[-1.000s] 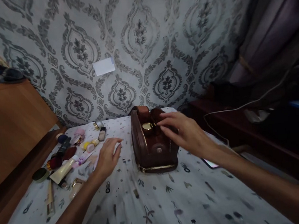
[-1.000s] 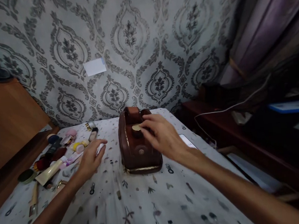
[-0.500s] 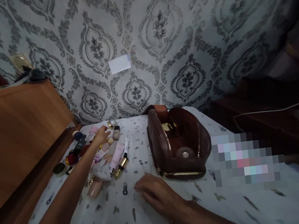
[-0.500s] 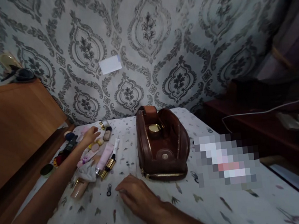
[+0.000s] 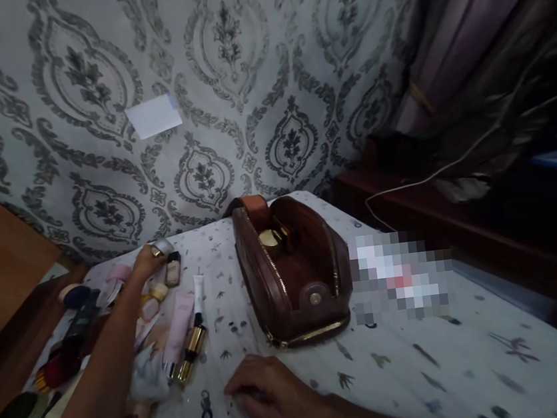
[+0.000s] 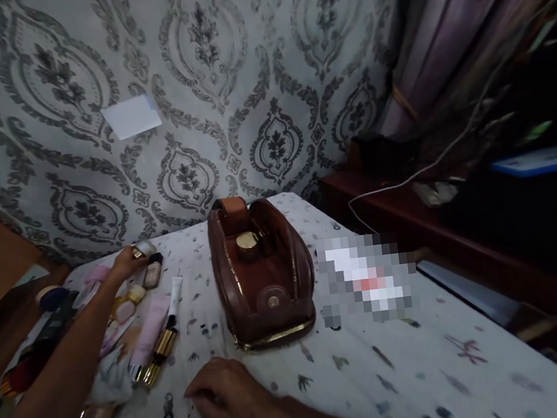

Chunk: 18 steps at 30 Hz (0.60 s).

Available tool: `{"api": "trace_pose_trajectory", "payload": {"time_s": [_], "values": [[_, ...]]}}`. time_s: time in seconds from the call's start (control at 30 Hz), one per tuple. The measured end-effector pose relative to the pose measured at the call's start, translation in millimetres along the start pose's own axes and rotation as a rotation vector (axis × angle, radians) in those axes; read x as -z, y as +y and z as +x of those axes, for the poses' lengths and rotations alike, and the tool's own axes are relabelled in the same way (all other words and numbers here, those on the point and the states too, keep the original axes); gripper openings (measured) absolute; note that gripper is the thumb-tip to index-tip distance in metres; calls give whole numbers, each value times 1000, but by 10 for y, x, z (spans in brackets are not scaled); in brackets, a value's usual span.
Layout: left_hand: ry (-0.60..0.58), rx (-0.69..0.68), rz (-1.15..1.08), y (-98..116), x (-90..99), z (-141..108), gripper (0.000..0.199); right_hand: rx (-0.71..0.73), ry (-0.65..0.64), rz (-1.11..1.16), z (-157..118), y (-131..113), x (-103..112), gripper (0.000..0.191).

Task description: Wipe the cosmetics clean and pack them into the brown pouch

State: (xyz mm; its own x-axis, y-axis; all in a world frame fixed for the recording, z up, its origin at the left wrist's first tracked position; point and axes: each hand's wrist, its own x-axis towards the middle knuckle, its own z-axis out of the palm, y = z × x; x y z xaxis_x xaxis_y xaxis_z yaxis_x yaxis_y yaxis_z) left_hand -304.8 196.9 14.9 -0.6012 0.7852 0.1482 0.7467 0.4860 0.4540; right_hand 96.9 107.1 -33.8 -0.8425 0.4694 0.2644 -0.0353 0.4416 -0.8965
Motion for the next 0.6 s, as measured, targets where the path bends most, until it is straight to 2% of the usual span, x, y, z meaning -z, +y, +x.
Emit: {"api": "trace_pose_trajectory", "payload": {"time_s": [0.17, 0.3, 0.37, 0.43, 0.53, 0.6], "values": [[31, -11, 56, 97, 138, -82, 26, 4, -7, -5, -2, 11, 20, 26], [19, -110, 4, 248, 405, -404, 27, 8, 5, 29, -11, -3, 45, 24], [1, -174, -40, 316, 529, -726, 35, -39, 4, 81, 6, -21, 60, 24], [-16, -230, -78, 388, 598, -1155, 44, -98, 4, 185, 56, -50, 62, 28], [-42, -405, -241, 543, 579, -1900, 52, -236, 61, 480, 187, -132, 19, 44], [-47, -470, -272, 672, 512, -2370, 55, -373, 132, 702, 280, -212, -41, 53]]}}
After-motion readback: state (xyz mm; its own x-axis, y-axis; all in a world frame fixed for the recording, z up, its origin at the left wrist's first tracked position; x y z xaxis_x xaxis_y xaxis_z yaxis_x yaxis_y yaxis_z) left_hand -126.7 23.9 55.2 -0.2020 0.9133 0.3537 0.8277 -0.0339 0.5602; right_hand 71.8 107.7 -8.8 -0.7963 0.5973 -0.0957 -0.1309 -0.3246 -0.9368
